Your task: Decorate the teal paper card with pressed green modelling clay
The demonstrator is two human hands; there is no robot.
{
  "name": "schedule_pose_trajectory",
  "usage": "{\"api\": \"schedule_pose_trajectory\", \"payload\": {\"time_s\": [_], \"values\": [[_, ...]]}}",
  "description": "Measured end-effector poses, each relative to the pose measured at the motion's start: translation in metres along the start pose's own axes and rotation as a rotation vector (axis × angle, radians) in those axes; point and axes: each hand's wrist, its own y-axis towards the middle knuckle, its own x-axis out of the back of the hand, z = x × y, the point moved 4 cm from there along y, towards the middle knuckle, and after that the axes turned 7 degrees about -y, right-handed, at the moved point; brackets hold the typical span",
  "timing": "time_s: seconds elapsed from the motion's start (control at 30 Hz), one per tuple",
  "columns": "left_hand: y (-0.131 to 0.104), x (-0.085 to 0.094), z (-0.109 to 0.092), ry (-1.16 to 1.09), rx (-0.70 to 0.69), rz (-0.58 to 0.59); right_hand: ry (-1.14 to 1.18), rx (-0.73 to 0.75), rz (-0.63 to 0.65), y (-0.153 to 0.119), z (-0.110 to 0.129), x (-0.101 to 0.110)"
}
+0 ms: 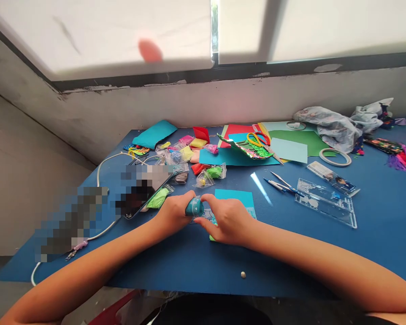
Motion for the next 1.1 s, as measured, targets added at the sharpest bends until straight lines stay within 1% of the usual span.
{"api": "schedule_pose_trajectory", "payload": {"time_s": [0.1, 0.3, 0.4, 0.47, 0.6, 0.67, 0.73, 0.87, 0.97, 1.03, 1.1], "values": [[-0.002, 0.001, -0.002, -0.009, -0.034, -0.013, -0.069, 0.065, -0.026, 0.003, 0.001, 0.002], [-0.003, 0.002, -0.006, -0.035, -0.123, -0.049, -0.17, 0.204, -0.038, 0.008, 0.006, 0.007], [-0.004, 0.003, -0.009, -0.048, -0.161, -0.073, -0.176, 0.242, -0.021, 0.007, 0.009, 0.007], [-0.005, 0.004, -0.011, -0.058, -0.175, -0.088, -0.128, 0.23, 0.019, 0.005, 0.008, 0.006], [-0.006, 0.003, -0.013, -0.086, -0.198, -0.098, -0.014, 0.139, 0.113, 0.003, 0.004, 0.004], [-0.006, 0.002, -0.013, -0.103, -0.213, -0.094, 0.022, 0.135, 0.162, 0.003, 0.003, 0.003], [-0.006, 0.001, -0.013, -0.124, -0.231, -0.079, 0.086, 0.149, 0.231, 0.004, 0.003, 0.003], [-0.006, -0.003, -0.012, -0.176, -0.241, -0.014, 0.304, 0.125, 0.379, 0.005, 0.004, 0.001], [-0.004, -0.004, -0.01, -0.227, -0.217, 0.043, 0.375, 0.122, 0.394, 0.006, 0.004, 0.002], [-0.002, -0.002, -0.009, -0.266, -0.178, 0.069, 0.347, 0.122, 0.368, 0.008, 0.0, 0.004], [0.0, 0.005, -0.011, -0.294, -0.133, 0.077, 0.27, 0.109, 0.345, 0.01, -0.007, 0.005]]}}
